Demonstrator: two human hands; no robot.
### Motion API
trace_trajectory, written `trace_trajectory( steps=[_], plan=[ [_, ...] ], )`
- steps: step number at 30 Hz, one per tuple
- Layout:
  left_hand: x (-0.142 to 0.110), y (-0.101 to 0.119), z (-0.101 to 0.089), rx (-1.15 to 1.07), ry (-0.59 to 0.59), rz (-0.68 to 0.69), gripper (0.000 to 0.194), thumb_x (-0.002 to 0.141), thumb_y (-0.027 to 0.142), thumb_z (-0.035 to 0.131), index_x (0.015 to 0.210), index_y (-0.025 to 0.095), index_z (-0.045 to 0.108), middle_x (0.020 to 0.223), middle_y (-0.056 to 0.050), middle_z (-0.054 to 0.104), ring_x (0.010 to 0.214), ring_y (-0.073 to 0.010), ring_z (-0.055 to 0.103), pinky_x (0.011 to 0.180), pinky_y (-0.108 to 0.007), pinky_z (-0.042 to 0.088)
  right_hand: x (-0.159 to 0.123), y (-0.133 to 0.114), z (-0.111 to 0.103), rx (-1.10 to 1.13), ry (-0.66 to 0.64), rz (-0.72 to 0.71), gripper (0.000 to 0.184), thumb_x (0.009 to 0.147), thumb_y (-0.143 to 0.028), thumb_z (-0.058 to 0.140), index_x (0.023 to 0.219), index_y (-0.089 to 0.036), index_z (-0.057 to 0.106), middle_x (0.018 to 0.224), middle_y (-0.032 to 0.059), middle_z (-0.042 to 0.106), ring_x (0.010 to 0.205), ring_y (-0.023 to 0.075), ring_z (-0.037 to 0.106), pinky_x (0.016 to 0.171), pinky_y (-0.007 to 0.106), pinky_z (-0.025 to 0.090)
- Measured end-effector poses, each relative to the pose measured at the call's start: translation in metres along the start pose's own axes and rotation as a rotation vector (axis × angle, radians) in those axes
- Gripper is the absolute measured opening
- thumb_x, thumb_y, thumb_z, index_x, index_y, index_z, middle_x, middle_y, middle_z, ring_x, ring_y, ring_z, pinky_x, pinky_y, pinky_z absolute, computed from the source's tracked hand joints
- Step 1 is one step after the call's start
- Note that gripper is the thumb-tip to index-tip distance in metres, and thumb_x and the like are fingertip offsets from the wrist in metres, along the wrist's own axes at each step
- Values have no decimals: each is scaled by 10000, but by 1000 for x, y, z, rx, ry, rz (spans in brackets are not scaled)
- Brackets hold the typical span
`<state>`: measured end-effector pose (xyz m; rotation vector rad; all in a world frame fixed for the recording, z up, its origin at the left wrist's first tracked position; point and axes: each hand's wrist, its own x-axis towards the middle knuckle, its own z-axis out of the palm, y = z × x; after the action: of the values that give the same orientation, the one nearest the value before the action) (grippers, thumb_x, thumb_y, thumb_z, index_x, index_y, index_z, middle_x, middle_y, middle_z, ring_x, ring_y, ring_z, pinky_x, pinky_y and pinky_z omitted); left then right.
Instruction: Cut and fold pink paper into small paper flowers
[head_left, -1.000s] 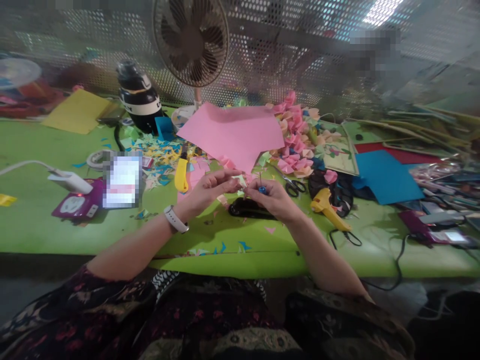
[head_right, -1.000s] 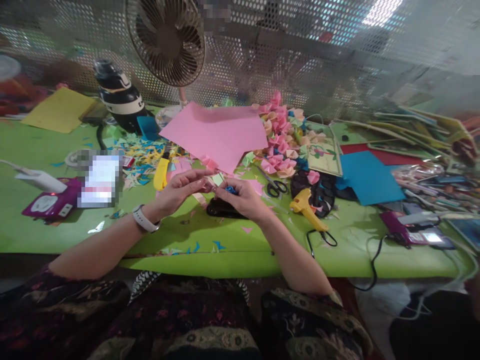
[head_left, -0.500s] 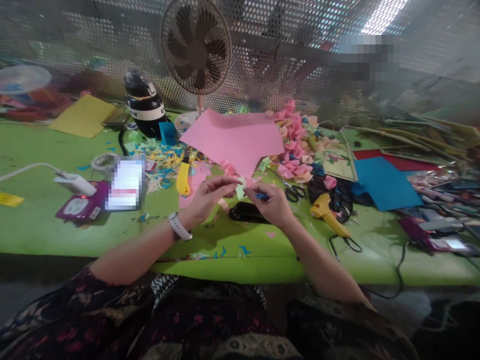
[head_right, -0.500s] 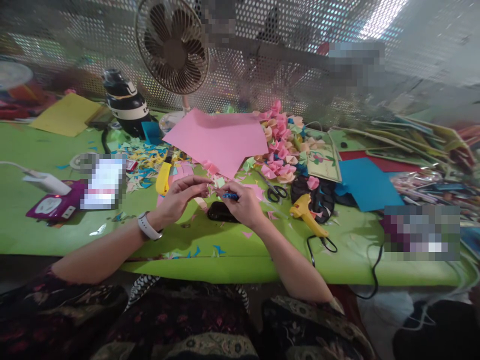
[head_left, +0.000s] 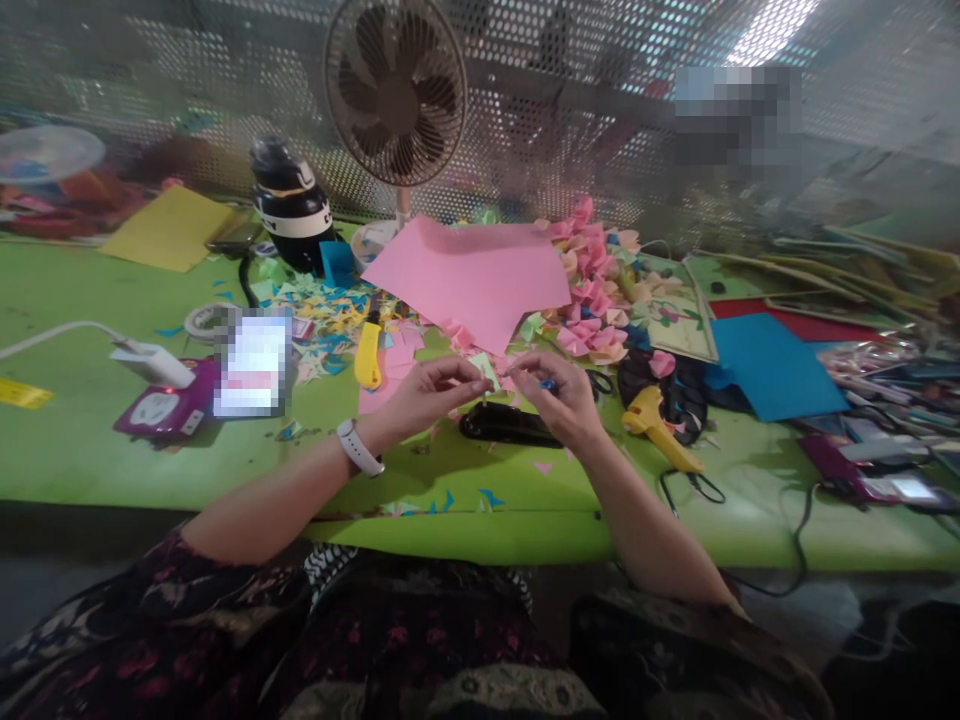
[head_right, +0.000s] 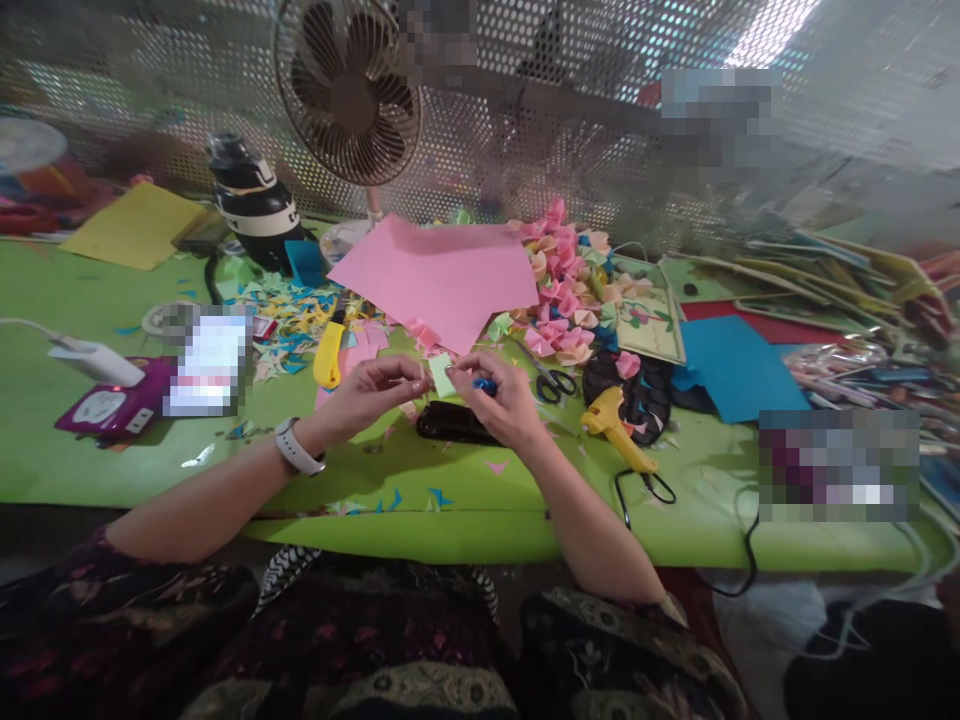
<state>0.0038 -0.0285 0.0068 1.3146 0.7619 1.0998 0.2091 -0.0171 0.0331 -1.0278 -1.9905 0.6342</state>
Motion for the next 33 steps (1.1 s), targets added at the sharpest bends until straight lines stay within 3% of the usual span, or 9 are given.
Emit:
trace_trajectory(
  steps=[2,5,10,17,21,25,29,33],
  plan=[
    [-1,1,0,8,-106,-27,277,819,432,744,811,163,677,749,-20,665,652,-101,586,630,-244,495,1,-1,-1,11,-13,-12,239,909,-410,588,816,-195,635,694,13,627,578,126,530,542,254,392],
    [-4,3,2,19,-244,-58,263,831,403,736,809,151,663,734,-23,667,656,-101,609,637,-241,504,-1,-2,4,-28,-80,-65,288,883,-467,637,789,-195,624,632,-9,598,532,111,503,522,245,378],
    [-5,4,3,19,-298,-120,242,821,365,755,800,146,655,704,-4,668,619,-79,606,621,-215,508,-4,-2,13,-63,-122,-179,299,935,-355,570,681,-199,596,609,-2,624,540,105,543,543,234,399],
    [-3,3,0,-134,-241,-277,301,773,394,806,884,138,693,822,-50,749,720,-123,712,665,-239,570,-3,-2,14,-94,196,-131,365,930,-371,596,619,-209,495,537,-36,473,488,91,389,501,243,336],
    [-1,1,-1,-173,-187,-300,307,765,399,812,919,148,725,856,-71,771,724,-134,729,677,-254,584,-1,-1,13,-85,281,-54,433,942,-484,558,614,-216,471,552,-25,440,517,108,372,512,268,330],
    [0,-2,-2,-188,-95,-277,307,754,400,815,930,158,743,856,-77,776,752,-161,741,666,-273,584,0,0,9,-82,267,66,402,901,-550,604,686,-219,525,571,-30,447,534,117,388,537,281,345],
    [2,-3,-2,-230,55,-249,264,752,377,818,920,181,761,942,-76,782,895,-191,739,738,-308,586,0,-3,-1,-106,103,152,344,873,-549,650,951,-219,590,674,-22,530,585,132,466,563,278,362],
    [5,-4,0,-322,160,-223,260,702,354,857,892,194,780,999,-67,783,979,-195,717,890,-367,565,-1,-6,0,-177,-15,70,384,1005,-493,426,751,-217,507,654,4,513,594,142,467,579,292,340]
  ],
)
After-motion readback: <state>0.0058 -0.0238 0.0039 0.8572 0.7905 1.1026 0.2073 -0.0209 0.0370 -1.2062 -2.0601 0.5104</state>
